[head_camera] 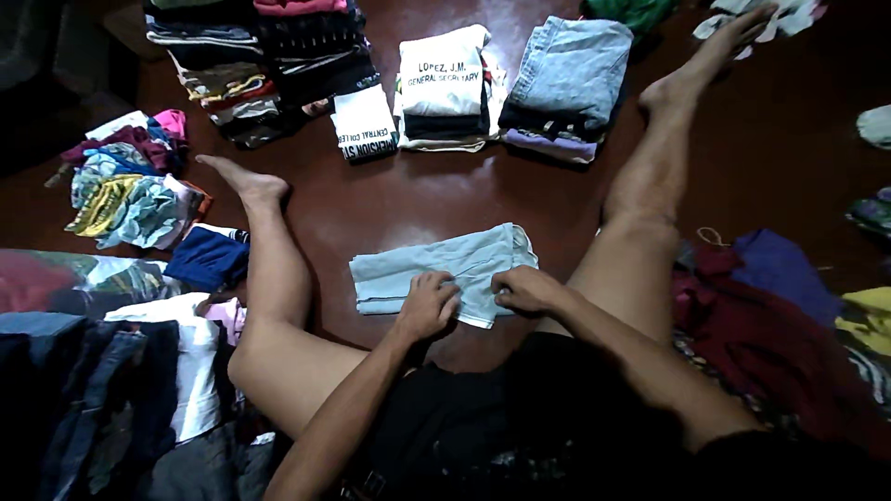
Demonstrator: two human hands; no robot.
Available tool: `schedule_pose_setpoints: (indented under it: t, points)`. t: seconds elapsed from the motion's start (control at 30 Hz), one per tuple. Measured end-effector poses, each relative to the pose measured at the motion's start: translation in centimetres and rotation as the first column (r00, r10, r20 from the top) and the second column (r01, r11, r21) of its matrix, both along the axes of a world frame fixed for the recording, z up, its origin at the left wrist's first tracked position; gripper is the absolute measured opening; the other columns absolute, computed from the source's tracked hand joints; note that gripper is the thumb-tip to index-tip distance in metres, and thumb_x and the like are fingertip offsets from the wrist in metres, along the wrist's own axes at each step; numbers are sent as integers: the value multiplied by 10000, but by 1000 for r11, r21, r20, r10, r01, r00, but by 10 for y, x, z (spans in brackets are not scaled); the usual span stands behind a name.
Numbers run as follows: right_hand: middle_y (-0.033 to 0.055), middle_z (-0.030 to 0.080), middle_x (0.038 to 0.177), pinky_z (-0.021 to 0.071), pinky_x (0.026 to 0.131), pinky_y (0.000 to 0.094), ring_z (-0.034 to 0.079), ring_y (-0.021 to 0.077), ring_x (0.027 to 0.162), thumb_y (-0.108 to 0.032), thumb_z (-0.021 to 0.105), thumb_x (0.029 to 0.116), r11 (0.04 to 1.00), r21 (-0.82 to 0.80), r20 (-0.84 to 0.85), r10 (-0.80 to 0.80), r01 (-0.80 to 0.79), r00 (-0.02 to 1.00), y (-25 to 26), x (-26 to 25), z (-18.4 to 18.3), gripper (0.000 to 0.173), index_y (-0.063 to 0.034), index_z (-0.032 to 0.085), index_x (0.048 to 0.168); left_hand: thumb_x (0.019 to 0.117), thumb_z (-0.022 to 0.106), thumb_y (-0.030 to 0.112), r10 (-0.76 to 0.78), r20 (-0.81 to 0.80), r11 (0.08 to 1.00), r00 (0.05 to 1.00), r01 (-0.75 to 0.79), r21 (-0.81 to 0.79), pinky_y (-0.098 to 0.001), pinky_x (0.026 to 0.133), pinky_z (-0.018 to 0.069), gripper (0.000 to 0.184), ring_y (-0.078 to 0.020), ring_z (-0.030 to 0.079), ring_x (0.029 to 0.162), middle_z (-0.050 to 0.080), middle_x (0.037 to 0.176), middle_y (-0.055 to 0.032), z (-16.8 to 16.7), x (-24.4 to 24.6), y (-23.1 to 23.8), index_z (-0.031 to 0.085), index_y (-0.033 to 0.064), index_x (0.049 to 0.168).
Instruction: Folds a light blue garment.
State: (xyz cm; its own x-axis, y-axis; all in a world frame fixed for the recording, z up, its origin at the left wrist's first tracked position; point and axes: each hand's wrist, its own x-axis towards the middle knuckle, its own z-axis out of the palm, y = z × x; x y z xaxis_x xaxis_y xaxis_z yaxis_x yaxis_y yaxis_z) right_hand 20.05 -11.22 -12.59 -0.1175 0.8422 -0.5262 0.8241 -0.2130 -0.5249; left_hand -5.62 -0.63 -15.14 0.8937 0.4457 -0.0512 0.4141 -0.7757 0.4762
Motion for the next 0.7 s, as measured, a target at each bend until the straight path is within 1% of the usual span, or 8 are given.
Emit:
schedule_pose_setpoints:
  t: [0.07,0.17,0.27,0.37,0.43,0.47,0.6,0.7]
  points:
    - [129,730,1061,524,918,601,692,330,996,-301,650,993,998,-3,-23,-59,59,998,1,2,0,262,-150,714,1197,1035,490,313,163,-64,986,985,-160,40,-488,974,508,319,-273,645,1143,693,1191,-90,7,5,-2,720,147,1179]
    - [104,714,1209,505,1005,553,678,272,1093,-310,665,997,993,-86,-158,-91,78,983,3,-1,3,355,-193,685,1331,1028,526,361,191,-297,971,936,-223,-80,-528,998,503,408,-303,642,1182,676,1248,-121,5,5,2,604,166,1378]
    - [120,687,1229,509,1014,500,658,243,1111,-293,699,974,976,-159,-317,-192,147,929,0,-2,-8,403,-148,668,1349,1007,574,353,232,-330,946,915,-292,-144,-525,990,530,489,-304,656,1166,672,1254,-130,6,9,-2,532,201,1470]
    - [109,703,1108,555,889,413,672,181,934,-250,695,982,940,-265,-411,-313,216,856,-3,-3,-12,383,-127,663,1343,973,626,304,312,-342,891,886,-398,-218,-548,977,543,604,-315,661,1172,650,1320,-129,10,15,-6,444,246,1546]
    - [99,685,986,540,695,354,613,146,724,-267,692,987,939,-315,-403,-262,136,877,-5,-7,-13,463,-162,602,1429,960,646,269,330,-337,865,881,-426,-265,-560,999,531,647,-321,656,1188,644,1345,-128,9,15,-5,414,241,1564]
    - [102,688,949,536,672,368,606,157,691,-271,699,983,947,-308,-376,-206,88,903,-5,-10,-14,487,-174,590,1448,956,649,253,324,-336,858,884,-425,-289,-561,1005,526,652,-322,657,1182,654,1330,-132,9,14,-4,415,235,1564]
    - [105,744,1052,547,913,522,701,240,940,-259,719,957,988,-100,-271,-138,114,953,-6,-15,-16,326,-157,728,1266,952,668,236,322,-282,825,904,-414,-384,-530,980,538,553,-298,687,1063,710,1164,-129,10,8,6,520,196,1484]
    - [99,720,1003,560,850,467,678,213,862,-230,764,918,963,-27,-315,-262,268,912,-6,-15,-8,280,-118,742,1173,946,708,207,390,-205,742,898,-438,-507,-466,897,573,539,-244,689,930,700,1054,-114,16,2,10,535,154,1454]
